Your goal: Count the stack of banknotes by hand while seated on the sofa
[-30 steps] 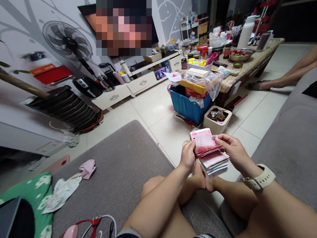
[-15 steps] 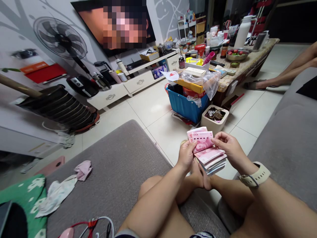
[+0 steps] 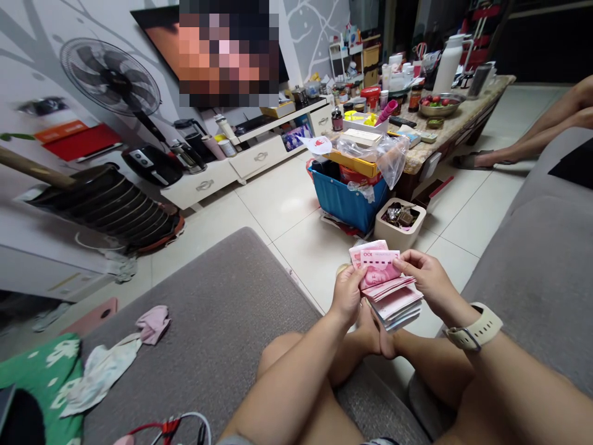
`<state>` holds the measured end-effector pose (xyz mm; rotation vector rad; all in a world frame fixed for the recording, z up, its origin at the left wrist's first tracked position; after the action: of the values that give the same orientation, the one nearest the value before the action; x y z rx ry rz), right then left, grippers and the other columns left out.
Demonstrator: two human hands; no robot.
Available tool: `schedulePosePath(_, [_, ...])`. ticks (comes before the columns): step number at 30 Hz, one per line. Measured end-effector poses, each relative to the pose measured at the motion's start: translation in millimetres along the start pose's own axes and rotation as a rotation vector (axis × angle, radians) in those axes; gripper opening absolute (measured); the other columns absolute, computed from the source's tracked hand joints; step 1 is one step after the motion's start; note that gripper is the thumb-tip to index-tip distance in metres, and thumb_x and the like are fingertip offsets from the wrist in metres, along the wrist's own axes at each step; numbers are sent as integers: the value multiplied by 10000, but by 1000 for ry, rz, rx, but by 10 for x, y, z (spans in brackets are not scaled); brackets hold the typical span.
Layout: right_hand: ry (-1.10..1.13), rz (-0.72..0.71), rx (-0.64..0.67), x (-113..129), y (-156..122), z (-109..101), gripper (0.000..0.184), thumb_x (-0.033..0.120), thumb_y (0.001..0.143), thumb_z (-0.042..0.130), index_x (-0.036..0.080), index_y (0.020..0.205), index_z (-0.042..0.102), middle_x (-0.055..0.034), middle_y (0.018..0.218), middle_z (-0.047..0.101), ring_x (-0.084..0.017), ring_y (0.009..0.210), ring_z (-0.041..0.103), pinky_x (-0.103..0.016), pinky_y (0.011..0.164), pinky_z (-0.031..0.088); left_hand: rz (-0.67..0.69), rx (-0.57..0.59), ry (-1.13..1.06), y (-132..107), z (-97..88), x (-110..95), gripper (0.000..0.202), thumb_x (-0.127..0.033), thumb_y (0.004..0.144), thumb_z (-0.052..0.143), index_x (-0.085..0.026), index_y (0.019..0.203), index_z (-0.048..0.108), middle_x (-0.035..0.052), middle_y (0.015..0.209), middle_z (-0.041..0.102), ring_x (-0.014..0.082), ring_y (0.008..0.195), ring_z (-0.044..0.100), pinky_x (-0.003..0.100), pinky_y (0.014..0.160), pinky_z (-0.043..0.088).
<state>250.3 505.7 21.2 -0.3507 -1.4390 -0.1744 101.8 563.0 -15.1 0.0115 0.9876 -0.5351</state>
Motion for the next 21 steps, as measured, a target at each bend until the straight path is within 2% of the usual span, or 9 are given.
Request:
schedulePosePath(4, [5,-5,-1,-10,3,1,311,439,710,719,161,689,580,0,655,568,-125,600,492,-250,557,375,30,-72,-63,0,12,-14,255,-379,674,725,-143,758,679,41,713,681,225,810,645,347,808,473])
schedulePosePath(8, [24,12,3,-2,-6,9,309,435,708,723,161,700,580,0,656,571,-122,598,492,-246,552,374,43,-137,-112,13,-3,-9,208,-343,661,729,-157,704,646,3,663,631,180,749,615,324,792,462])
schedulePosePath(12, [51,21,14,25,-22,25,306,430,697,734,164,707,583,3,653,578,-119,593,493,-240,543,369,63,-135,-109,27,-14,-4,184,-323,657,722,-154,677,652,8,678,630,165,750,601,299,791,454])
schedulePosePath(21, [91,41,16,42,-36,39,304,429,677,751,169,721,601,-1,655,612,-121,578,516,-240,545,391,59,-105,-63,15,-1,-12,190,-341,681,694,-152,701,684,33,704,661,195,770,620,320,793,465])
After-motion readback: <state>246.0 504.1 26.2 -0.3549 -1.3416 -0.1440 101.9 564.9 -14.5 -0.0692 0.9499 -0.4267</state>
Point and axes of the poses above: each hand's wrist, its own y-axis towards the middle knuckle, its own z-axis out of the palm, x = y × z, the point moved 2 cm from there along y, towards the middle knuckle
